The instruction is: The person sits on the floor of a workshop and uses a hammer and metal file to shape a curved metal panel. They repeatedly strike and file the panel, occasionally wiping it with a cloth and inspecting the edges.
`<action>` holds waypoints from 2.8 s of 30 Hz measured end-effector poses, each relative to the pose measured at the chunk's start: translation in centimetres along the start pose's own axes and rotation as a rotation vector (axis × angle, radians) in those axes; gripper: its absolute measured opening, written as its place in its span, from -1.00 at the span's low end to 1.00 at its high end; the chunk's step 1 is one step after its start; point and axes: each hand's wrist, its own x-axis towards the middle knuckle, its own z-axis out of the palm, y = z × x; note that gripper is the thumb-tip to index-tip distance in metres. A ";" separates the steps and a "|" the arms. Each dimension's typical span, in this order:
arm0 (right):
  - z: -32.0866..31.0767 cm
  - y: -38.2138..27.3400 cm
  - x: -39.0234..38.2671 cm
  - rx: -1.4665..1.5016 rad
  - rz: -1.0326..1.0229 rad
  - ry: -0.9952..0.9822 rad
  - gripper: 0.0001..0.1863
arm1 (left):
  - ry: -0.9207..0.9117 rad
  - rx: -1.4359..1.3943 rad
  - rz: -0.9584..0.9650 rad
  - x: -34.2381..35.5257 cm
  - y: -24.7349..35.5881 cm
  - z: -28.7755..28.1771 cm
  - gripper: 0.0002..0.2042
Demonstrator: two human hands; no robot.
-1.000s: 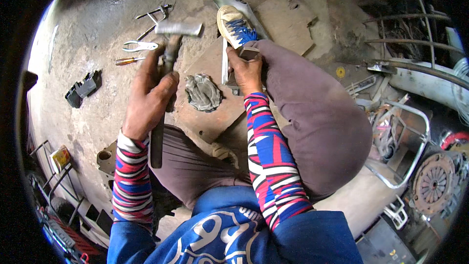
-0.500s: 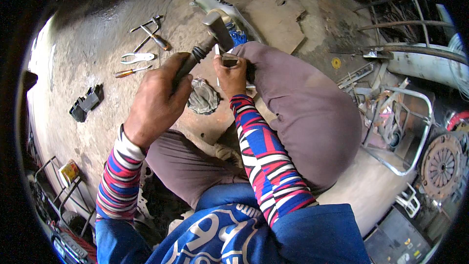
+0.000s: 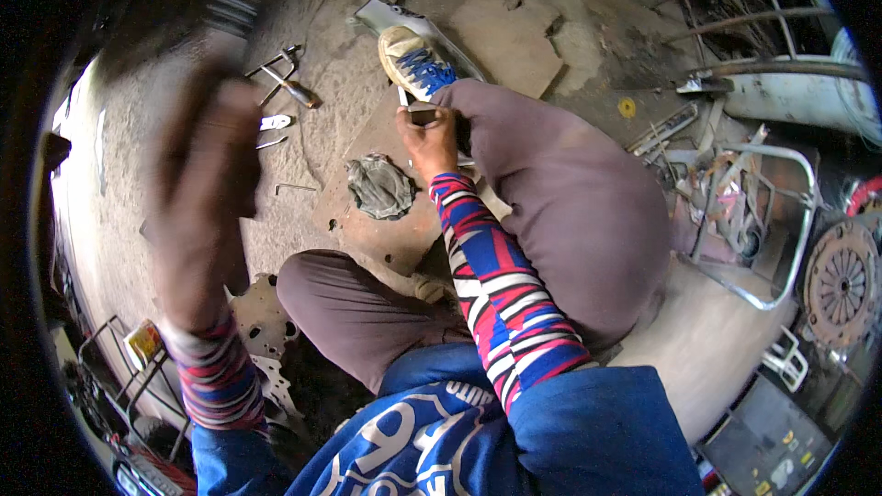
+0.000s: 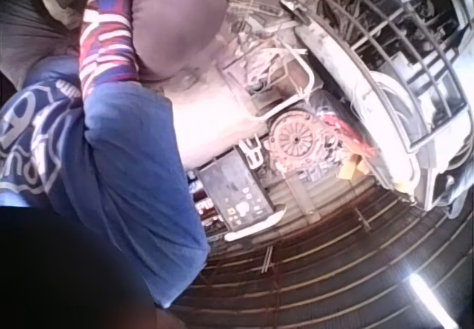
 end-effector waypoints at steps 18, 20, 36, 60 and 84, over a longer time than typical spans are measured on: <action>-0.4 -1.4 0.4 0.019 -0.008 -0.006 -0.61 | -0.160 0.243 -0.089 -2.8 -7.8 -0.5 -0.70; -0.3 -1.8 -0.4 0.056 -0.006 -0.041 -0.62 | -0.190 0.234 -0.117 -2.7 -7.2 -0.3 -0.72; 0.7 -0.8 -0.9 -0.038 -0.022 -0.117 -0.70 | -0.047 -0.012 -0.293 -1.7 -1.0 -0.8 -0.58; 1.0 -0.8 -1.5 -0.124 -0.052 -0.141 -0.60 | 0.128 0.058 0.315 -4.3 -3.5 -2.5 -0.76; -0.8 -2.3 -1.3 -0.058 0.018 -0.104 -0.68 | -0.214 0.161 -0.355 -6.6 -7.6 -2.0 -0.75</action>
